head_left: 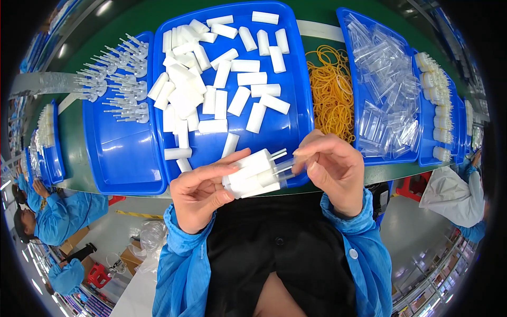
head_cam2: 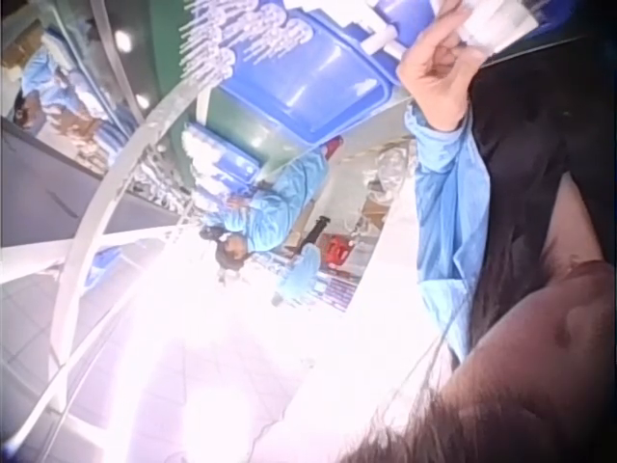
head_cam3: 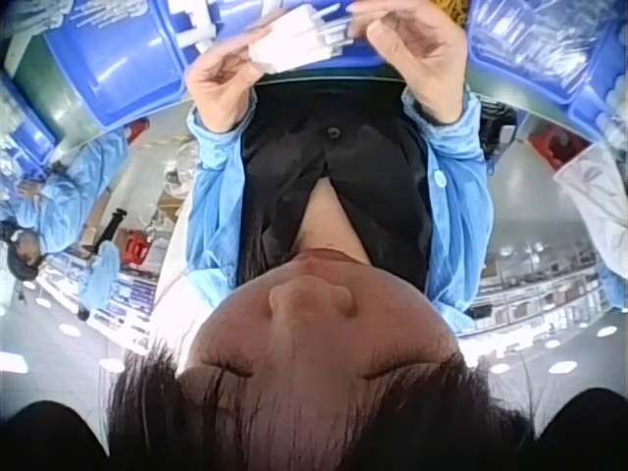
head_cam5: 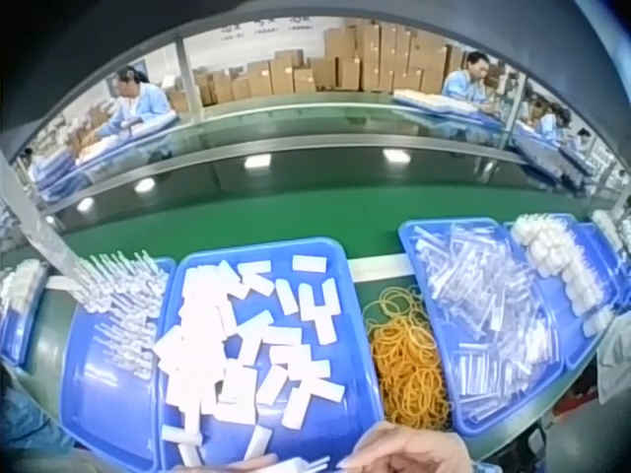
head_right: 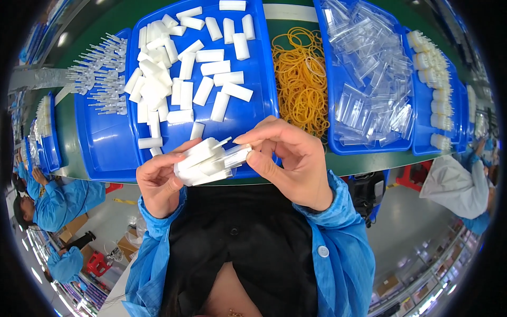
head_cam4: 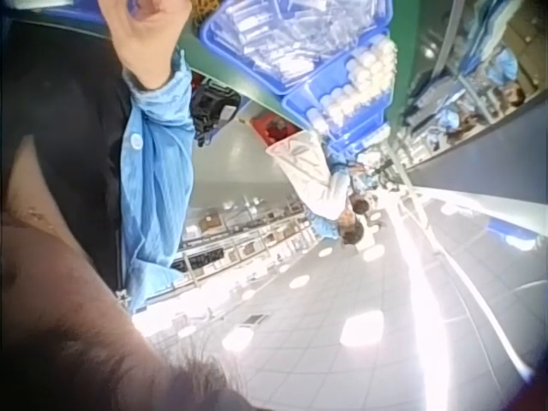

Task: The person attaches white components onto a pronged base, slides clear plastic sleeves over them, secures the bundle with a rubber band, and places it onto a tray before starting assembly on another base.

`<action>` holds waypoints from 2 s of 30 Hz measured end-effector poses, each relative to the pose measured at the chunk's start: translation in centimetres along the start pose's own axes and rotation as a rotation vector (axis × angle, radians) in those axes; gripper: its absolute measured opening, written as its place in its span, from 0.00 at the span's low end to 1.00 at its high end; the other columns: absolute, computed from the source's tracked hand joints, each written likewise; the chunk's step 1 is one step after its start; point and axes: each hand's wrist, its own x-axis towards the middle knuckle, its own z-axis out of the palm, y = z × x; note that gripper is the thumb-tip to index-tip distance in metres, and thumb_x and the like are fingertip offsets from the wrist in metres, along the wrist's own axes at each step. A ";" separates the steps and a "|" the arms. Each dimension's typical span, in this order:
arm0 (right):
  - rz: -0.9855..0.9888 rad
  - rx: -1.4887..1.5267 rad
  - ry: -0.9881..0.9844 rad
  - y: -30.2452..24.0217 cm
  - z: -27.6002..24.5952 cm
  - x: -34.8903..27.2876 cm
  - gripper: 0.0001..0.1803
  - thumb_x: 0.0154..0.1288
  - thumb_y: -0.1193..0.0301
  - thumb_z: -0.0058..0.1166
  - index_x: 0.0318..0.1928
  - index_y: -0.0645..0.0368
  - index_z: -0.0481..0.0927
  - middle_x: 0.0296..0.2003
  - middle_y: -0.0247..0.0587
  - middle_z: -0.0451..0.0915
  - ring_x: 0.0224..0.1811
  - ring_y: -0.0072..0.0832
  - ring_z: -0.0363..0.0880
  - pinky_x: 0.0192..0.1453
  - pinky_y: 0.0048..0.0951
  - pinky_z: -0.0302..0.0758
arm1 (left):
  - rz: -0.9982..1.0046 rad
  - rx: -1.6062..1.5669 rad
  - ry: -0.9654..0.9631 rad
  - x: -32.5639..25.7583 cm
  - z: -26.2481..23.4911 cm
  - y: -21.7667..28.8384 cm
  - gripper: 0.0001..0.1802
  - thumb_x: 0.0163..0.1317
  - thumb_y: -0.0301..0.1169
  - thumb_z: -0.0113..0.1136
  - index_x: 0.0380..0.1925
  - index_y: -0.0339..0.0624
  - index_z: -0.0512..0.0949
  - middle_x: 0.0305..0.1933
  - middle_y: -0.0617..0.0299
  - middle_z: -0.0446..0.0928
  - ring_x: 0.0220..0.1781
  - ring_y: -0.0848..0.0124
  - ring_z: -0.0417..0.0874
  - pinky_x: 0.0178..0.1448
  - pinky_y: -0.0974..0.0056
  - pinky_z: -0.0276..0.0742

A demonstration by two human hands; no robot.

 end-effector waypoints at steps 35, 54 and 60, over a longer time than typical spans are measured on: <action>-0.165 -0.454 -0.104 -0.6 -0.6 1.4 0.17 0.45 0.74 0.70 0.38 0.60 0.81 0.33 0.38 0.72 0.38 0.32 0.67 0.45 0.29 0.64 | -0.074 -0.111 0.071 0.8 0.8 -1.4 0.28 0.44 0.10 0.60 0.50 0.25 0.71 0.55 0.31 0.70 0.57 0.52 0.75 0.61 0.57 0.71; -0.141 -1.683 0.550 -2.5 -13.0 3.9 0.23 0.48 0.77 0.58 0.48 0.59 0.72 0.32 0.48 0.74 0.37 0.45 0.73 0.39 0.39 0.71 | -0.320 -0.231 0.086 1.6 -0.1 -0.4 0.24 0.57 0.34 0.61 0.49 0.38 0.62 0.48 0.39 0.75 0.44 0.46 0.81 0.31 0.50 0.84; -0.081 -1.583 0.650 -2.2 -13.1 3.2 0.18 0.49 0.78 0.56 0.44 0.59 0.73 0.29 0.47 0.76 0.34 0.43 0.75 0.38 0.37 0.73 | -0.239 -0.236 0.035 1.8 0.1 -0.8 0.16 0.56 0.25 0.58 0.44 0.40 0.66 0.56 0.33 0.68 0.51 0.44 0.78 0.37 0.50 0.85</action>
